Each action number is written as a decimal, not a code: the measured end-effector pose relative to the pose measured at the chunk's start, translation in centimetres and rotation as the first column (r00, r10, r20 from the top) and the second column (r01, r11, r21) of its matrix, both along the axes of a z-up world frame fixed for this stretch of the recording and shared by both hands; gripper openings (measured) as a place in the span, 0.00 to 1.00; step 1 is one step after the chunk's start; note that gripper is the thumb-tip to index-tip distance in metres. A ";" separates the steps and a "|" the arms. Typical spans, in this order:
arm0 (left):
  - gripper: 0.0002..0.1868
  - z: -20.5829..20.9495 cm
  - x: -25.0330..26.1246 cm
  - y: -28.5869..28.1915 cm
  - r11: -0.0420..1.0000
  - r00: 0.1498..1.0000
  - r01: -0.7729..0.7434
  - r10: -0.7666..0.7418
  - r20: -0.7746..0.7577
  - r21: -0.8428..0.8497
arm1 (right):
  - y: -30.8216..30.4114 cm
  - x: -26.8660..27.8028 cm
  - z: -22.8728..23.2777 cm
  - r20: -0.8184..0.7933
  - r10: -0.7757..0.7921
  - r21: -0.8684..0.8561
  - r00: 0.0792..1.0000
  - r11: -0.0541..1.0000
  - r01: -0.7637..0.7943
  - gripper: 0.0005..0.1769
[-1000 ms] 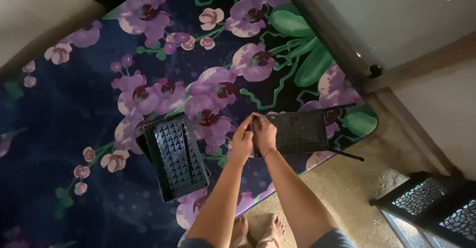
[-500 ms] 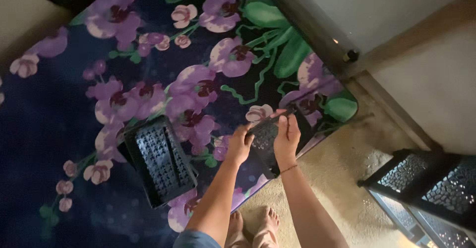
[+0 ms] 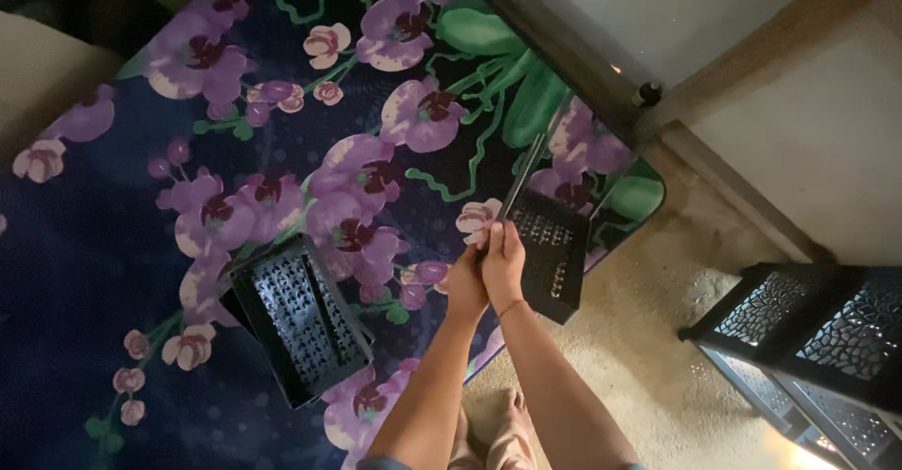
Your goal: The person assembles a black plastic tray by inserting four metal rods into the corners. They repeatedly lift, flip, and adjust the tray to secure the rods, then place it on a floral-patterned surface next to another tray.
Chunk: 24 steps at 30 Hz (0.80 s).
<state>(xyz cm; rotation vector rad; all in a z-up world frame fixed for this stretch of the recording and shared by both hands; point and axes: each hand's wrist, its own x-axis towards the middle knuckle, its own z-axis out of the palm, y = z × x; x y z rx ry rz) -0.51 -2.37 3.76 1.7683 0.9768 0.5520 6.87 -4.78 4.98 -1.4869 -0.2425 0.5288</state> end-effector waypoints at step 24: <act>0.12 2.5 0.4 -1.0 0.996 0.996 0.081 -0.082 -0.027 -0.046 | 0.1 4.4 -2.4 -0.206 -0.143 -0.039 0.968 0.990 0.138 0.28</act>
